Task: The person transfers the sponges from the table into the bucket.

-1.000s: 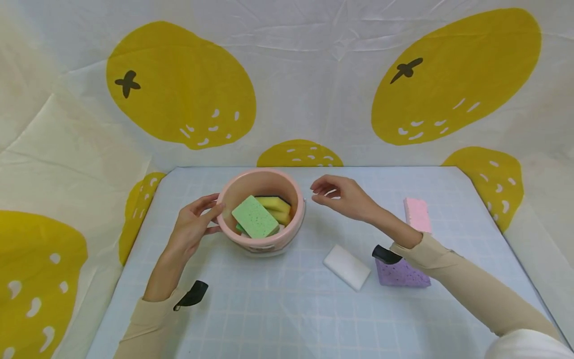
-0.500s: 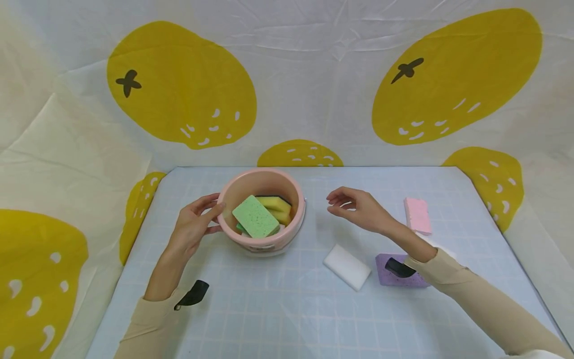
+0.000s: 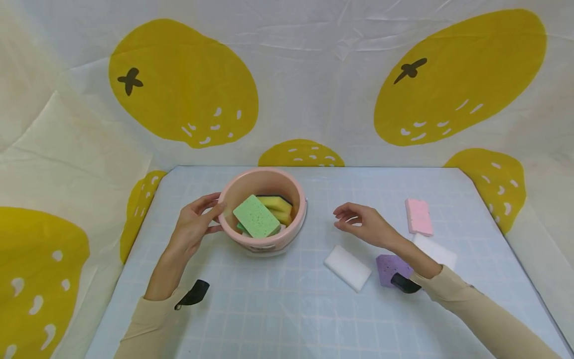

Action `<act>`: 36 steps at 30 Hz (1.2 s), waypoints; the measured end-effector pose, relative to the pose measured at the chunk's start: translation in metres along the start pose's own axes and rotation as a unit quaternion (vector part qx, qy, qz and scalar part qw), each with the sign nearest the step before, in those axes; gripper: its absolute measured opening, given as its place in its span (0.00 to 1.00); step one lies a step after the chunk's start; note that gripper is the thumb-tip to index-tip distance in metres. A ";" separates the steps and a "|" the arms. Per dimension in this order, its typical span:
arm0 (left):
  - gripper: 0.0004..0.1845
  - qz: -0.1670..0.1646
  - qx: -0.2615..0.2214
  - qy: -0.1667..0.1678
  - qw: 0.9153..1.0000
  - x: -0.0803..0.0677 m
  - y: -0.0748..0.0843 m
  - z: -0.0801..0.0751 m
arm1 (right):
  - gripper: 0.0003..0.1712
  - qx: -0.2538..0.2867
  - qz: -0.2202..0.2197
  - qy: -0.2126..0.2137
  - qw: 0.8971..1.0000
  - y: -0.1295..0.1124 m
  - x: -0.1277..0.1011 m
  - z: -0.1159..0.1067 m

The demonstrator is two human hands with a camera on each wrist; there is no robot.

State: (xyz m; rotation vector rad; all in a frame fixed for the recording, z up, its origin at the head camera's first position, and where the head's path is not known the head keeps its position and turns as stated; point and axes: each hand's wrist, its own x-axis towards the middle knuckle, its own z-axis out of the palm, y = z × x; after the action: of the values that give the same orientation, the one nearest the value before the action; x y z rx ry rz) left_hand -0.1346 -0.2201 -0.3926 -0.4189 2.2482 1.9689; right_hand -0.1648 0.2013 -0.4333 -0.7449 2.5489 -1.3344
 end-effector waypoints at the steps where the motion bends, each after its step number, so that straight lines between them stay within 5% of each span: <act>1: 0.30 0.000 0.000 0.000 1.000 0.000 0.000 0.000 | 0.16 0.000 0.000 -0.002 1.000 0.002 -0.001 0.001; 22: 0.30 -0.001 0.007 0.006 1.000 0.000 0.000 0.001 | 0.19 0.012 0.053 -0.057 0.997 0.036 -0.035 0.026; 36: 0.31 0.003 0.008 0.005 1.000 -0.001 0.001 0.001 | 0.24 0.004 0.035 -0.092 0.995 0.038 -0.046 0.031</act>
State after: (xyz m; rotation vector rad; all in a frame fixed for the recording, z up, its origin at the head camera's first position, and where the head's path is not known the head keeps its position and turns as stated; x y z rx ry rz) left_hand -0.1335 -0.2191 -0.3917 -0.4226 2.2713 1.9546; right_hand -0.1270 0.2199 -0.4856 -0.7344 2.4024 -1.1942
